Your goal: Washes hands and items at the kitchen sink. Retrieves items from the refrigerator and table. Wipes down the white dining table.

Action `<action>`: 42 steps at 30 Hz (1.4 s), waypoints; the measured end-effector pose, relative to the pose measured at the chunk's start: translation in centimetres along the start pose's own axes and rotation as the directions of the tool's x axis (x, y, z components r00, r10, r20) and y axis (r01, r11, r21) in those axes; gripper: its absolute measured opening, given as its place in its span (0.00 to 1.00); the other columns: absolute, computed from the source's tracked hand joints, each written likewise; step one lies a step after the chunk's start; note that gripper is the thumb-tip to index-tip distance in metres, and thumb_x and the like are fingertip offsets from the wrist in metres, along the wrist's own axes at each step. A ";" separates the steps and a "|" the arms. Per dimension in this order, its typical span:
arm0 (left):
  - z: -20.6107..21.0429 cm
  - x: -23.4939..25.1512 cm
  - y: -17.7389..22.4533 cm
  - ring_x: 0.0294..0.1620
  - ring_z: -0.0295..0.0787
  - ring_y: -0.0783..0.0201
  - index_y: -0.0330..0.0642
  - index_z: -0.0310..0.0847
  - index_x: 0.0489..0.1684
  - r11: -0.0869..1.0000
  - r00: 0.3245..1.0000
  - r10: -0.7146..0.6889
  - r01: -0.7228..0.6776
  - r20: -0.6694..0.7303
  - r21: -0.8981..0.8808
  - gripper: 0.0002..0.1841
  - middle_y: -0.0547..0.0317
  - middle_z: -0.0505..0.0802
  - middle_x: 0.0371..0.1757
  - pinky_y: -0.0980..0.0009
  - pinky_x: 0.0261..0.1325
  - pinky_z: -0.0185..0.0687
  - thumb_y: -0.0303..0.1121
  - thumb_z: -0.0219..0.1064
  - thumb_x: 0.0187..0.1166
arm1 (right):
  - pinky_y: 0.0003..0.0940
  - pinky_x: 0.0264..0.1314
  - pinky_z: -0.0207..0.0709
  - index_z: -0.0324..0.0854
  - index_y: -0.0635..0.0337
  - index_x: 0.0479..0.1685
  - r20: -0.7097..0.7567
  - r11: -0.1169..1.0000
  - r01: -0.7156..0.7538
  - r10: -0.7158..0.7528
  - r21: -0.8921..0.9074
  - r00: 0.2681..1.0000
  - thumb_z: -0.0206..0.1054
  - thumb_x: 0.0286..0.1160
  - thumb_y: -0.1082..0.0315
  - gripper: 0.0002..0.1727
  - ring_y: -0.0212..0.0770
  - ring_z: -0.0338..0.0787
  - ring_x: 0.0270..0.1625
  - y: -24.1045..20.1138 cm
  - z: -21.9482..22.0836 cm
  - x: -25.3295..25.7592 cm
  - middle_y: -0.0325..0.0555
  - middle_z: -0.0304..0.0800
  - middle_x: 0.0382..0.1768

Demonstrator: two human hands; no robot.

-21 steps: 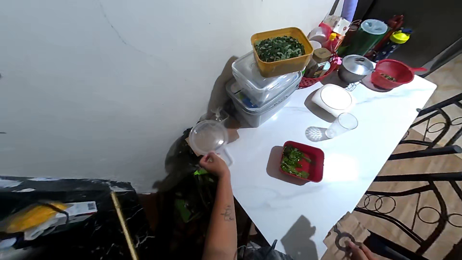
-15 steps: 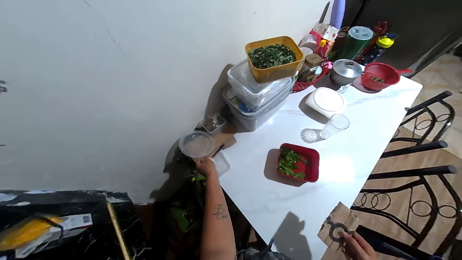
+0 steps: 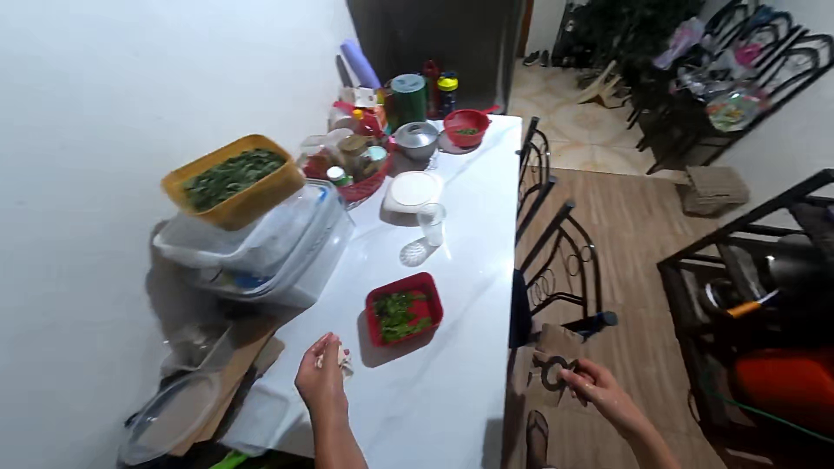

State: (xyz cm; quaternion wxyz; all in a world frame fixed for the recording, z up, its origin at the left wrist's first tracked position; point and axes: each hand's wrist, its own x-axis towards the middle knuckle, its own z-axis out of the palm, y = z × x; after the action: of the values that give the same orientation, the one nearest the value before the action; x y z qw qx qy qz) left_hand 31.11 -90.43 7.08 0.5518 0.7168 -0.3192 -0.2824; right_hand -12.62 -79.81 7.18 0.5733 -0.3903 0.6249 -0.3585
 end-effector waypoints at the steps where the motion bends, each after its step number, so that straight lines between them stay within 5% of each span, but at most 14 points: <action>1: 1.9 -1.5 1.2 0.40 0.85 0.73 0.24 0.79 0.61 0.999 0.999 0.035 -0.036 0.027 0.017 0.18 0.48 0.87 0.52 0.74 0.46 0.84 0.34 0.63 0.85 | 0.18 0.27 0.77 0.82 0.55 0.41 -0.013 1.000 0.019 -0.019 0.019 1.000 0.68 0.76 0.61 0.07 0.22 0.81 0.21 0.2 -1.9 -0.6 0.28 0.85 0.23; 7: 14.7 -12.0 7.2 0.51 0.87 0.63 0.27 0.83 0.60 0.993 0.960 0.076 -0.098 0.270 0.069 0.17 0.42 0.89 0.58 0.64 0.56 0.83 0.33 0.66 0.83 | 0.17 0.23 0.76 0.81 0.55 0.36 -0.261 0.986 0.125 -0.093 0.108 0.961 0.68 0.73 0.64 0.05 0.23 0.81 0.18 2.2 -16.1 -4.6 0.29 0.84 0.18; 12: 25.4 -18.2 10.8 0.36 0.87 0.70 0.31 0.84 0.59 0.993 0.887 0.080 -0.110 0.455 0.039 0.15 0.49 0.89 0.54 0.72 0.39 0.86 0.33 0.66 0.83 | 0.17 0.22 0.77 0.81 0.59 0.40 -0.537 0.977 0.194 -0.118 0.086 0.835 0.68 0.73 0.71 0.03 0.23 0.81 0.16 3.4 -27.0 -5.0 0.30 0.84 0.18; 18: 36.0 -19.6 14.1 0.32 0.87 0.71 0.32 0.84 0.58 0.993 0.873 0.121 -0.110 0.472 -0.052 0.13 0.51 0.90 0.52 0.74 0.37 0.85 0.32 0.66 0.83 | 0.18 0.22 0.75 0.80 0.69 0.48 -0.673 0.982 0.184 -0.154 -0.027 0.724 0.67 0.82 0.70 0.09 0.24 0.79 0.18 0.4 -36.9 2.9 0.38 0.82 0.22; 22: 44.3 -19.6 15.6 0.31 0.87 0.73 0.31 0.84 0.54 0.984 0.896 0.133 -0.068 0.423 -0.165 0.11 0.56 0.90 0.44 0.76 0.37 0.85 0.31 0.64 0.85 | 0.23 0.27 0.76 0.80 0.71 0.53 -0.586 0.977 0.174 -0.213 -0.124 0.782 0.67 0.84 0.68 0.12 0.27 0.80 0.23 -5.6 -41.8 11.7 0.42 0.83 0.28; 25: 50.8 -18.8 16.0 0.33 0.88 0.72 0.31 0.85 0.55 0.977 0.884 0.139 -0.048 0.447 -0.208 0.12 0.55 0.91 0.47 0.76 0.40 0.87 0.31 0.64 0.86 | 0.21 0.26 0.76 0.81 0.69 0.57 -0.444 0.938 0.277 -0.344 -0.209 0.827 0.67 0.82 0.70 0.13 0.25 0.81 0.23 -10.6 -45.7 19.2 0.42 0.86 0.31; 31: 62.3 -13.8 19.4 0.34 0.87 0.72 0.29 0.82 0.55 0.953 0.963 0.084 -0.002 0.257 -0.304 0.13 0.54 0.90 0.44 0.74 0.42 0.86 0.33 0.60 0.89 | 0.20 0.24 0.75 0.80 0.70 0.51 -0.336 0.919 0.286 -0.369 -0.271 0.867 0.66 0.84 0.70 0.10 0.25 0.79 0.20 -18.1 -53.6 31.2 0.40 0.84 0.26; 35: 66.1 -10.4 22.4 0.35 0.88 0.73 0.32 0.84 0.53 0.943 0.973 0.134 -0.066 0.189 -0.327 0.12 0.57 0.90 0.43 0.75 0.41 0.86 0.33 0.59 0.88 | 0.20 0.23 0.74 0.81 0.70 0.49 -0.303 0.914 0.280 -0.366 -0.292 0.880 0.66 0.84 0.71 0.08 0.24 0.78 0.19 -21.5 -58.7 37.9 0.40 0.84 0.25; 38: 67.5 -7.8 23.2 0.33 0.87 0.73 0.31 0.82 0.54 0.944 0.981 0.147 -0.102 0.123 -0.314 0.13 0.58 0.90 0.42 0.76 0.39 0.86 0.33 0.59 0.88 | 0.24 0.27 0.75 0.80 0.71 0.58 -0.243 0.897 0.261 -0.359 -0.356 0.901 0.66 0.84 0.70 0.13 0.28 0.79 0.23 -25.3 -60.7 44.5 0.44 0.84 0.30; 42: 68.9 -4.2 22.3 0.31 0.87 0.75 0.32 0.81 0.55 0.933 0.994 0.096 -0.106 -0.046 -0.345 0.13 0.62 0.90 0.41 0.77 0.35 0.86 0.33 0.57 0.88 | 0.36 0.41 0.82 0.80 0.71 0.66 0.003 0.788 0.383 -0.436 -0.482 0.900 0.65 0.81 0.70 0.18 0.38 0.85 0.36 -32.7 -59.8 55.9 0.57 0.85 0.54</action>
State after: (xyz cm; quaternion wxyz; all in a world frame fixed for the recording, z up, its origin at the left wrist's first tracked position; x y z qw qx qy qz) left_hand -27.00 -133.53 13.01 0.6877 0.5949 -0.2932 -0.2953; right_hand -71.84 -144.38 17.14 0.3348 -0.6236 0.6235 -0.3321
